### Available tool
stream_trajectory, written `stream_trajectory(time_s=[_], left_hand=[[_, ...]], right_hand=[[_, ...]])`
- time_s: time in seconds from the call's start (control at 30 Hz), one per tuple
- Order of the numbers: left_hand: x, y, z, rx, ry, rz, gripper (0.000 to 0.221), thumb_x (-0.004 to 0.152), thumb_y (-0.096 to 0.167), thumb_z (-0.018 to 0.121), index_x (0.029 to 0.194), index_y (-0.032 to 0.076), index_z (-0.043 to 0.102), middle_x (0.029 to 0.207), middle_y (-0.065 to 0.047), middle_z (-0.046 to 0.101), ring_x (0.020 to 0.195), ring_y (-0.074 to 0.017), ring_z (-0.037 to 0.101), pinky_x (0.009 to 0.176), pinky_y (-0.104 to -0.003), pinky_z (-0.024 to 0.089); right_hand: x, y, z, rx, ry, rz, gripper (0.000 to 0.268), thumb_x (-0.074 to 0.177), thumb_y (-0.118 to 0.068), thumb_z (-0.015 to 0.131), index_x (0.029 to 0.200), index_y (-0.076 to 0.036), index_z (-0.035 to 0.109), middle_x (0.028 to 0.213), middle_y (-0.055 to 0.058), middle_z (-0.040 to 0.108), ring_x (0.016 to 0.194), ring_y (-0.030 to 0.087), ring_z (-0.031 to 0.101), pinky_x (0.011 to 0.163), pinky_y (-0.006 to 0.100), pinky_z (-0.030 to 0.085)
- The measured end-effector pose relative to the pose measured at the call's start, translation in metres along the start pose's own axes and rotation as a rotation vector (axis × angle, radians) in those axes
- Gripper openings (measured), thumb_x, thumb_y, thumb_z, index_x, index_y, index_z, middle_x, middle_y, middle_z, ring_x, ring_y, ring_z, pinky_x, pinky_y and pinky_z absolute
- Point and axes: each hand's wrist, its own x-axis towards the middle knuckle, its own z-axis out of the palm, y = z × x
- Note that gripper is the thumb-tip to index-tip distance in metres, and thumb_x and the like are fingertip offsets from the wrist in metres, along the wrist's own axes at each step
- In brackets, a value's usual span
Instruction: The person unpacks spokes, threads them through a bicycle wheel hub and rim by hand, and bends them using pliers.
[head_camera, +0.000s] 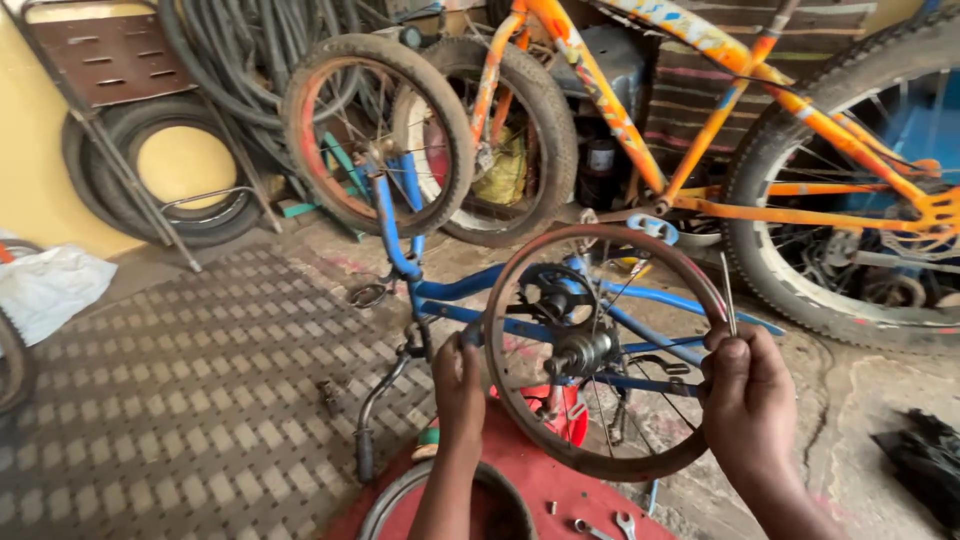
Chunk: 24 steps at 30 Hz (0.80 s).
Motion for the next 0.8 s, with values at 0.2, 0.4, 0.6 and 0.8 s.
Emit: stream_trajectory(time_s=[0.2, 0.4, 0.6, 0.8], left_hand=[[-0.007, -0.064, -0.002, 0.374, -0.019, 0.045, 0.046, 0.092, 0.040, 0.065, 0.112, 0.000, 0.061, 0.098, -0.015, 0.079, 0.092, -0.0260, 0.078, 0.084, -0.036, 0.060], [-0.042, -0.055, 0.031, 0.705, -0.401, 0.099, 0.034, 0.093, 0.034, 0.071, 0.085, 0.002, 0.070, 0.078, -0.011, 0.078, 0.071, -0.0204, 0.077, 0.065, -0.035, 0.057], [-0.058, -0.024, 0.088, 0.046, -0.635, -0.127, 0.023, 0.097, 0.019, 0.067, 0.108, 0.000, 0.074, 0.095, -0.008, 0.075, 0.079, -0.0149, 0.065, 0.069, -0.031, 0.052], [-0.050, 0.084, 0.078, -0.469, -0.626, -0.421, 0.055, 0.094, 0.046, 0.052, 0.128, 0.005, 0.065, 0.107, -0.010, 0.075, 0.087, -0.0209, 0.070, 0.070, -0.035, 0.052]], right_hand=[[0.015, -0.027, -0.043, 0.114, 0.005, -0.135, 0.019, 0.114, -0.025, 0.042, 0.104, -0.011, 0.050, 0.094, 0.001, 0.054, 0.071, 0.007, 0.046, 0.058, 0.025, 0.043], [0.027, -0.052, -0.096, 0.217, 0.046, -0.128, 0.015, 0.116, -0.026, 0.042, 0.110, -0.013, 0.049, 0.100, 0.002, 0.054, 0.075, 0.009, 0.047, 0.059, 0.026, 0.042], [0.018, -0.048, -0.107, 0.257, 0.074, -0.030, 0.014, 0.116, -0.027, 0.044, 0.112, -0.014, 0.050, 0.100, 0.002, 0.053, 0.074, 0.010, 0.046, 0.058, 0.027, 0.041], [0.012, -0.030, -0.092, 0.393, 0.090, 0.057, 0.018, 0.116, -0.030, 0.042, 0.109, -0.015, 0.049, 0.102, 0.005, 0.055, 0.075, 0.013, 0.045, 0.060, 0.030, 0.041]])
